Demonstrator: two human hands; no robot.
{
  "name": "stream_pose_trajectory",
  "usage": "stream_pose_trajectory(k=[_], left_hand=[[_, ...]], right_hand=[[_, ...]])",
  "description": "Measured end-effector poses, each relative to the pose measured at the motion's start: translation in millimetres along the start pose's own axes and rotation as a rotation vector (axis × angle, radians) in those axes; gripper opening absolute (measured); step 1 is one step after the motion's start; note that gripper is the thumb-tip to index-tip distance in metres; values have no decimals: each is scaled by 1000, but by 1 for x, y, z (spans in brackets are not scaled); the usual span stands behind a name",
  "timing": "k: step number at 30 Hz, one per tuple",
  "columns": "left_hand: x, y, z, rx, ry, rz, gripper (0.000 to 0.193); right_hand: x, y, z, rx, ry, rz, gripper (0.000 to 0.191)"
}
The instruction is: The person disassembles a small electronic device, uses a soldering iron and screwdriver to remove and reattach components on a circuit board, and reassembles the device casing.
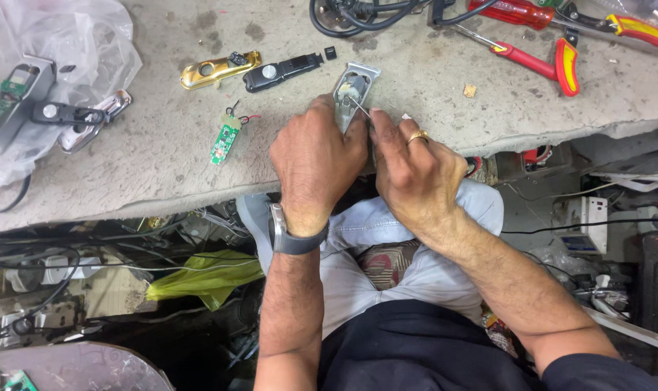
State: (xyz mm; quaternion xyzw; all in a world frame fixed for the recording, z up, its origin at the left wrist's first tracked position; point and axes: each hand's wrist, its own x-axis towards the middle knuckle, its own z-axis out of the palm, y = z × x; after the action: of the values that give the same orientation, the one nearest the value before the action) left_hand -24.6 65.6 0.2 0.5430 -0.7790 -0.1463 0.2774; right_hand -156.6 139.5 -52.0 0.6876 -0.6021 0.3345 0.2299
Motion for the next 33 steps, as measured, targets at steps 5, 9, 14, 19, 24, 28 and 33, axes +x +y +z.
stream_pose_trajectory(k=[5,9,14,19,24,28,33], left_hand=[[-4,-2,2,-11,21,-15,35],[-12,-7,16,15,177,53,52],[-20,-12,31,121,254,86,72],[-21,-15,33,144,258,115,77],[-25,-14,35,150,313,139,76],[-27,-15,37,166,315,146,72],[-17,-15,36,201,252,66,66]], right_hand=[[13,1,-14,111,-41,32,28],[19,6,-38,234,-128,40,24],[35,13,-46,200,-216,-11,20],[52,15,-47,202,-297,-57,14],[94,15,-57,-38,-496,-202,21],[120,13,-61,-24,-520,-380,18],[66,-17,-36,-223,-441,-286,22]])
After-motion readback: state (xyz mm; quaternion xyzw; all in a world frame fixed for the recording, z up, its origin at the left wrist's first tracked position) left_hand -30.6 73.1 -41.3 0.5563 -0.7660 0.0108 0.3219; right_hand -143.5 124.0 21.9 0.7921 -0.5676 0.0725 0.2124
